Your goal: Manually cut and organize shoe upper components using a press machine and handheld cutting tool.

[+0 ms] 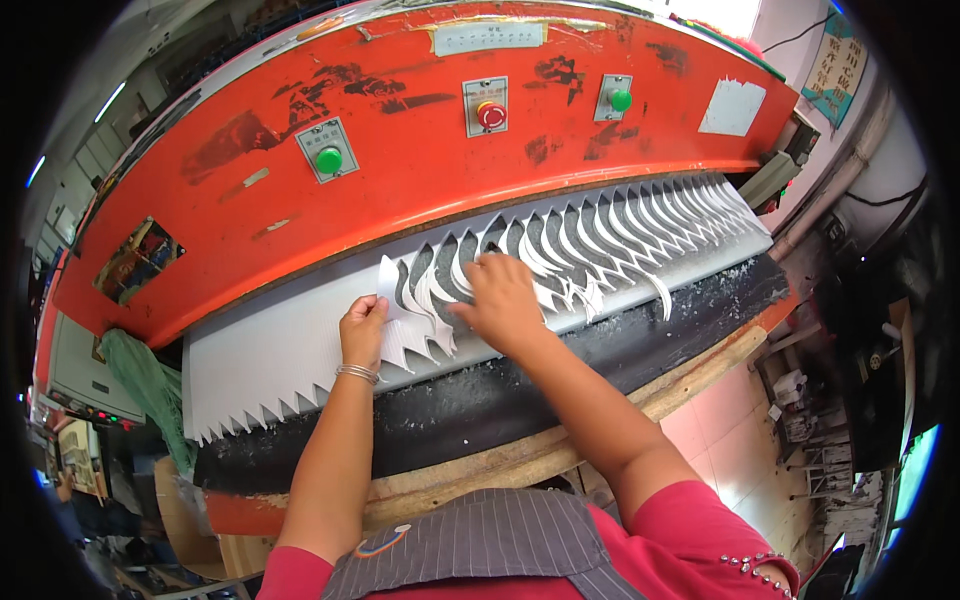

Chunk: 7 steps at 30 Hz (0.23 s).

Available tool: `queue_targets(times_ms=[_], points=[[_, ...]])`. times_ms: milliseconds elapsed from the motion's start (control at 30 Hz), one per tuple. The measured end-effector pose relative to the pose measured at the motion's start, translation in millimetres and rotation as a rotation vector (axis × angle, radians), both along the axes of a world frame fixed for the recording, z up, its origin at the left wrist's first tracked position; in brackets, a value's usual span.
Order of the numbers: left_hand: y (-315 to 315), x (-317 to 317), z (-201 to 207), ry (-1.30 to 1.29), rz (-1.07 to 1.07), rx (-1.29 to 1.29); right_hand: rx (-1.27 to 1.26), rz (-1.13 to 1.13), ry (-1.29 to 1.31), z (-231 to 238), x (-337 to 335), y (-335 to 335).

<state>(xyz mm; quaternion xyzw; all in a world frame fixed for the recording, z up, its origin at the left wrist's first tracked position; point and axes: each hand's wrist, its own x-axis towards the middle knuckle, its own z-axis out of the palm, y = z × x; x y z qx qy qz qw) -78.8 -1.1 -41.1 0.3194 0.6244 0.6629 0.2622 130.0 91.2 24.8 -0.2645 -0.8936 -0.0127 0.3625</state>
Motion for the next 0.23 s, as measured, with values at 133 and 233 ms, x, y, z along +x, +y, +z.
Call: queue_targets(times_ms=[133,233], points=[[-1,-4,-3,-0.178,-0.082,0.086,-0.389,0.236,-0.277,-21,-64,-1],[-8,-7,-9,-0.114,-0.071,0.081,-0.592,0.280,-0.425,-33,-96,-4]])
